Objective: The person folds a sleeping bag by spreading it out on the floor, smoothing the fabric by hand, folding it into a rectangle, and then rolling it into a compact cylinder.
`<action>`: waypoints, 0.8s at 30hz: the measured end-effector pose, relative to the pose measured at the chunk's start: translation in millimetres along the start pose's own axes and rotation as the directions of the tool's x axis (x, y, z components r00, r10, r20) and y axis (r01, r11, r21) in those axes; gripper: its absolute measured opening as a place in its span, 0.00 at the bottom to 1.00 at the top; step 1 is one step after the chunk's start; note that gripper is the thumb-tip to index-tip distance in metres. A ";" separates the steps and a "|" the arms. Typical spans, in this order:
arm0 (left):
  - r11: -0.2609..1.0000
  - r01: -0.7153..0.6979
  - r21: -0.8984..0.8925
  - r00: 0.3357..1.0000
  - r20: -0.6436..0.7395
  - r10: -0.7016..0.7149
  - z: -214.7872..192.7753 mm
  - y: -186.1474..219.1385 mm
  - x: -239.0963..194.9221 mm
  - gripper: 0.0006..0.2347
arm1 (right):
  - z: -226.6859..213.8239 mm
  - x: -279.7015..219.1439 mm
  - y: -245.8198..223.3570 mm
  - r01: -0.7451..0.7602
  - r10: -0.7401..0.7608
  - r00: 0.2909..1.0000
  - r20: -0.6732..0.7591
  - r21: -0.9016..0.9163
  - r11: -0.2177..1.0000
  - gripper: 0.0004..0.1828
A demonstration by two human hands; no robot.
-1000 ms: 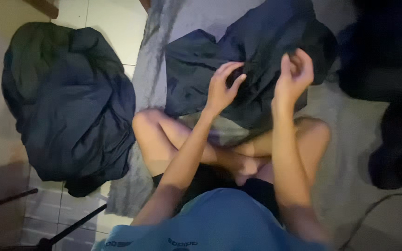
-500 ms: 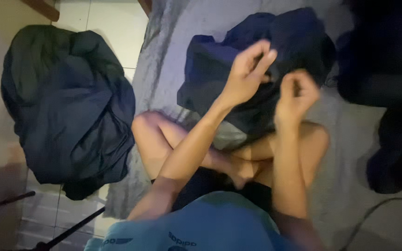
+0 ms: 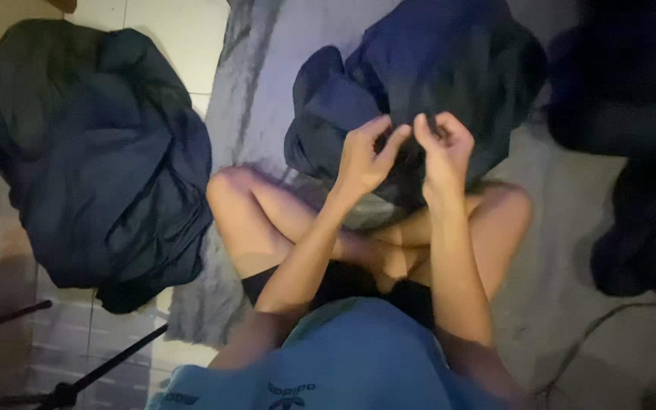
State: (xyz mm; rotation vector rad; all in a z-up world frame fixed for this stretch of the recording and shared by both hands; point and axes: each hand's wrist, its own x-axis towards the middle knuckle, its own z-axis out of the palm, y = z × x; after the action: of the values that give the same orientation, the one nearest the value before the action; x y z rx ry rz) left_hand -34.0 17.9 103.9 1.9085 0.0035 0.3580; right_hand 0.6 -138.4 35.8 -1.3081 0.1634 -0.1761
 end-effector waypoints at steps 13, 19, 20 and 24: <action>0.957 -0.177 -0.230 0.981 -0.114 0.154 11.9 -23.3 59.8 0.19 | 14.7 -23.7 -6.9 0.176 -0.142 0.977 0.160 -0.221 0.959 0.10; 0.984 -0.167 -0.059 0.985 -0.062 0.163 -15.7 31.6 35.4 0.15 | 9.1 2.3 3.7 0.110 -0.110 0.994 0.017 -0.009 0.994 0.21; 0.983 -0.174 -0.058 0.983 -0.061 0.171 -10.1 17.2 30.6 0.15 | 4.8 14.0 15.4 0.116 -0.116 0.993 0.015 -0.005 0.993 0.21; 0.990 -0.121 -0.066 0.993 -0.006 0.121 7.3 -58.8 9.7 0.12 | 13.2 9.7 32.5 0.104 -0.100 0.989 0.112 -0.024 0.994 0.10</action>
State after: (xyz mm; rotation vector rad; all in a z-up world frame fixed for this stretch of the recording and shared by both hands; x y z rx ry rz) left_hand -13.0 34.3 50.1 1.8468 -0.1218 0.4370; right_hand 14.0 -120.0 7.5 -1.3535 0.0050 -0.1883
